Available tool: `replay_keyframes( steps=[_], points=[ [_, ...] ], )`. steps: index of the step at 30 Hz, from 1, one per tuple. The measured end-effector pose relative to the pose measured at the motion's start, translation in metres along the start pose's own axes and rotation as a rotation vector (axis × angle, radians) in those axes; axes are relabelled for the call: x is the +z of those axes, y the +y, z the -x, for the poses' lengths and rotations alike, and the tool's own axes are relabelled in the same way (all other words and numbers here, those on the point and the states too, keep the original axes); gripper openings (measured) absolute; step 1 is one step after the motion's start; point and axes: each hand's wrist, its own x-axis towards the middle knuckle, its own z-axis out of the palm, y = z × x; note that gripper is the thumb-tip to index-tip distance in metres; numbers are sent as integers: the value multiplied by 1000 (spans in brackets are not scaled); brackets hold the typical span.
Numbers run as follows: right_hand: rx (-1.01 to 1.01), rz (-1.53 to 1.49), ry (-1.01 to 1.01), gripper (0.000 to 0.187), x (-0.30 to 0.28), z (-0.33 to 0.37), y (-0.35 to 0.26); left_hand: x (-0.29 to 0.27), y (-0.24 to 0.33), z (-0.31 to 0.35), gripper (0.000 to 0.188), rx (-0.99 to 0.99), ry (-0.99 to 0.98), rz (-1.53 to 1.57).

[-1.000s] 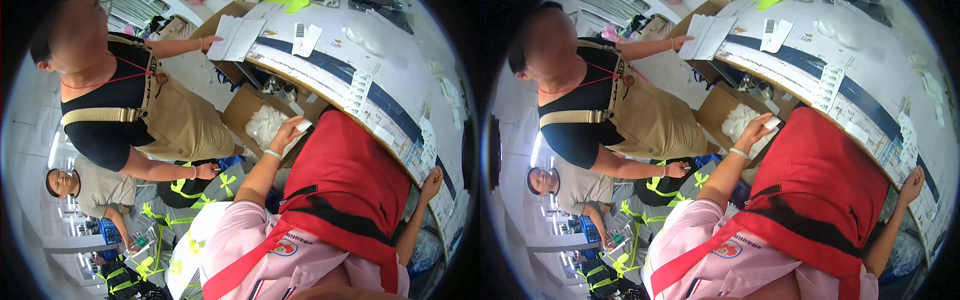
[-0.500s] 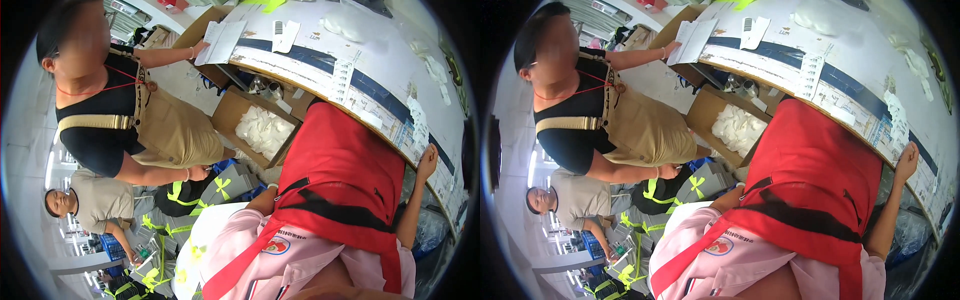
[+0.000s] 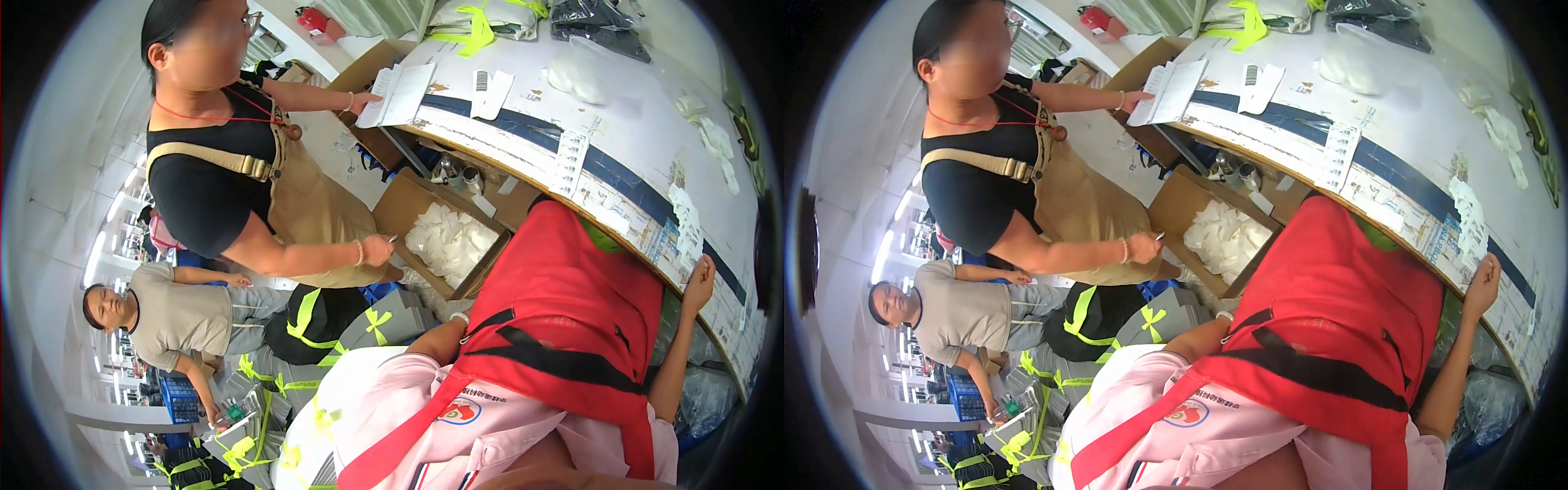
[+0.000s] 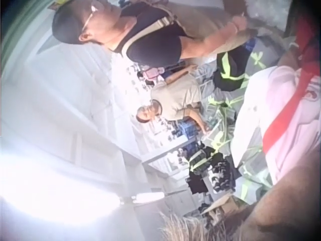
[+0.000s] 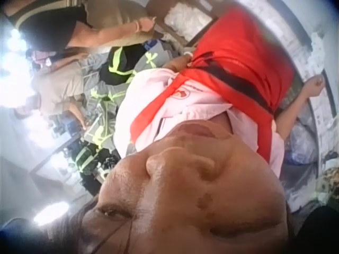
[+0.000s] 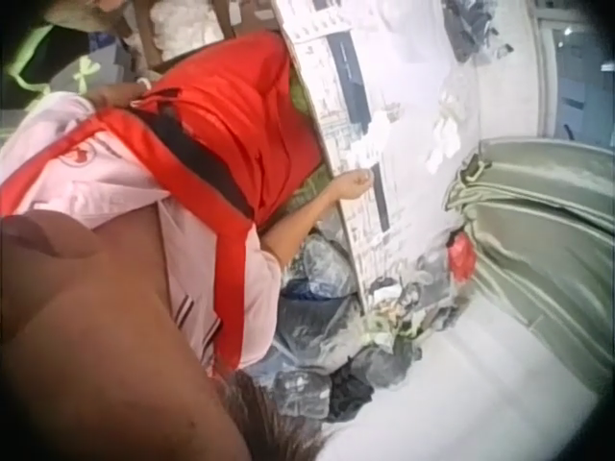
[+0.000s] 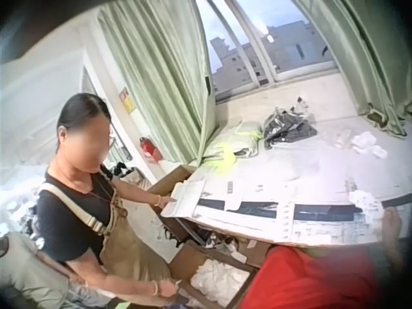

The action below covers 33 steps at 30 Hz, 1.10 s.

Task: The recorder is inspecting and handling several small adhesive labels on a table.

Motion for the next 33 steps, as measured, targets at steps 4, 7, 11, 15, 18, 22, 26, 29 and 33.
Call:
replay_keyframes(
  steps=[4,7,11,15,18,22,26,29,33],
  points=[
    [-75,-62,43,26,2,0,2,-13,12,0,31,-53,27,59],
    [-69,-88,42,26,5,2,-3,-21,17,-4,31,-91,53,100],
    [-151,-50,102,26,7,5,-12,-21,13,-4,31,-148,80,164],
    [-44,-43,8,26,-1,7,-9,-5,7,0,31,-214,78,245],
    [-26,-19,23,24,-3,8,-12,11,2,0,31,-266,67,308],
    [4,-53,5,22,-3,10,-20,50,-5,17,31,-367,22,404],
    [49,-398,-71,21,28,-10,-56,69,-73,36,32,-446,133,458],
    [108,-220,29,21,-28,12,-2,67,85,-34,32,-559,-91,389],
    [95,-337,7,22,-1,6,-48,20,113,-67,22,-640,140,606]
  ],
)
